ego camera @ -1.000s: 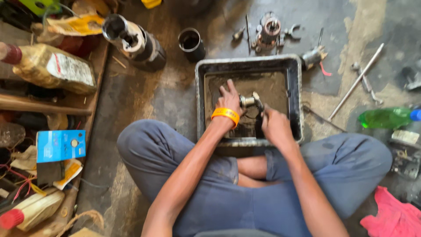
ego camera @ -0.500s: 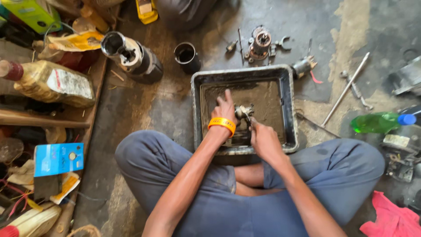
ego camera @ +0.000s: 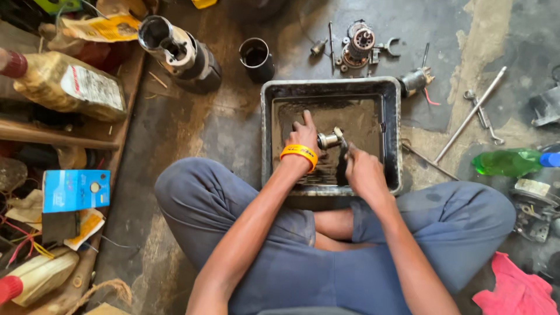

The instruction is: The person scrubs a cylindrical mechanical part with a brush inside a tray of dark liquid, then pours a clear liquid from a green bottle over the part to rinse it.

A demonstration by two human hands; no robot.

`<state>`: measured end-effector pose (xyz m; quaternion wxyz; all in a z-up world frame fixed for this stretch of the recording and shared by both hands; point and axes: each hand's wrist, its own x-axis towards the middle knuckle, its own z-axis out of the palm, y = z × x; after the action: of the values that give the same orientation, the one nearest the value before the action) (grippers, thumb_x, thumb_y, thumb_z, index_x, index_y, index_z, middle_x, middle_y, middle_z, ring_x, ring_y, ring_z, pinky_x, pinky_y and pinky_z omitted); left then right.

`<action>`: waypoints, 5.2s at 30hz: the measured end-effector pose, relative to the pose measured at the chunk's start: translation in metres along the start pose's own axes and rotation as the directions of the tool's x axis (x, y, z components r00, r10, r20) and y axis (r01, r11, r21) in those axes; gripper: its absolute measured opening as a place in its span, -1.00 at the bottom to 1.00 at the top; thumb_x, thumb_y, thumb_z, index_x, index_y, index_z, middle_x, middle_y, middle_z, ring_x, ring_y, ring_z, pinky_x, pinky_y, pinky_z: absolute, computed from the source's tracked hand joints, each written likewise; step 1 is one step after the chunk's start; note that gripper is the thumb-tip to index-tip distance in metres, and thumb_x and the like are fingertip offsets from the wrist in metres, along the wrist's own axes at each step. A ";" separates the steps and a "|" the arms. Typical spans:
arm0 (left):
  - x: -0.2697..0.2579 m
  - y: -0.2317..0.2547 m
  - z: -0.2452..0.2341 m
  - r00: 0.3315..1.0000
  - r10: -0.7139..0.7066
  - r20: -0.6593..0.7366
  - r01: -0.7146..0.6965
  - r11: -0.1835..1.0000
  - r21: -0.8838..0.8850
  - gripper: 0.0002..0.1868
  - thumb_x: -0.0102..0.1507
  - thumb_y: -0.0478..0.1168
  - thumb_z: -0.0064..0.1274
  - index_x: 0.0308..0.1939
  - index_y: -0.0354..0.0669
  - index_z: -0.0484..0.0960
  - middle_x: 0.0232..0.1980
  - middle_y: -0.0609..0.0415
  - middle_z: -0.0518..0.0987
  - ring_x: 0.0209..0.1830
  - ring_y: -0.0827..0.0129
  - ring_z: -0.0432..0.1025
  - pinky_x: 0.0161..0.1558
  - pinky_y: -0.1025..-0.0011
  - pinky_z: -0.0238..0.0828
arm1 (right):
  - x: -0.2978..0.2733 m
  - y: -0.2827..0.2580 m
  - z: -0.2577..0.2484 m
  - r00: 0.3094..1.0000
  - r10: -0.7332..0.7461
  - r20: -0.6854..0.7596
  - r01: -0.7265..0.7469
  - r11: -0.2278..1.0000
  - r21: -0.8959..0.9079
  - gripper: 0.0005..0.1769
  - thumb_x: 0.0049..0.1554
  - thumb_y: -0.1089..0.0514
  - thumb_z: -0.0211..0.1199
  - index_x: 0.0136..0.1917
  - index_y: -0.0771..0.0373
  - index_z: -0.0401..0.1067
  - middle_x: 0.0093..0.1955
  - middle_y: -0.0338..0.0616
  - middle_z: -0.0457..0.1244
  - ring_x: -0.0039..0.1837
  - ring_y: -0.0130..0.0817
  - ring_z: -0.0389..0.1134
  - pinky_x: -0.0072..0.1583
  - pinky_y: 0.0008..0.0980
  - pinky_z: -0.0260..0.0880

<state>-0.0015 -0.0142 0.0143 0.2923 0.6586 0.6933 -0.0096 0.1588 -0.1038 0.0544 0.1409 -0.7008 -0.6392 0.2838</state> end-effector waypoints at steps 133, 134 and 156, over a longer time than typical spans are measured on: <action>0.016 0.025 0.040 0.858 0.445 0.257 0.369 -0.184 -0.911 -0.76 0.17 -0.20 0.13 -0.27 -0.38 0.66 -0.36 -0.08 0.65 -0.48 0.29 0.58 -0.36 0.23 0.65 | -0.075 -0.067 -0.187 0.930 0.293 0.224 -0.047 0.696 -0.716 -0.21 0.04 -0.39 0.23 0.44 -0.04 0.46 -0.28 0.12 0.42 -0.14 0.10 0.48 -0.06 -0.06 0.46; 0.016 0.025 0.039 0.849 0.454 0.269 0.395 -0.207 -0.895 -0.76 0.17 -0.20 0.12 -0.27 -0.37 0.66 -0.35 -0.08 0.65 -0.47 0.29 0.59 -0.34 0.20 0.68 | -0.074 -0.067 -0.187 0.928 0.293 0.229 -0.040 0.691 -0.721 -0.22 0.04 -0.40 0.23 0.45 -0.05 0.46 -0.29 0.12 0.42 -0.14 0.10 0.48 -0.06 -0.06 0.46; 0.016 0.031 0.047 0.909 0.360 0.211 0.283 -0.160 -0.946 -0.53 0.01 -0.29 0.29 -0.09 -0.37 0.44 -0.24 -0.08 0.59 -0.35 0.31 0.56 -0.27 0.26 0.64 | -0.066 -0.065 -0.174 0.963 0.198 0.185 -0.015 0.722 -0.691 -0.27 0.05 -0.35 0.25 0.35 0.07 0.52 -0.31 0.12 0.40 -0.19 0.12 0.46 -0.10 -0.02 0.44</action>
<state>0.0462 -0.0142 -0.0202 0.8269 0.2009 0.3499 0.3917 0.2053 -0.1300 0.2440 -0.2239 -0.6983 -0.6691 0.1207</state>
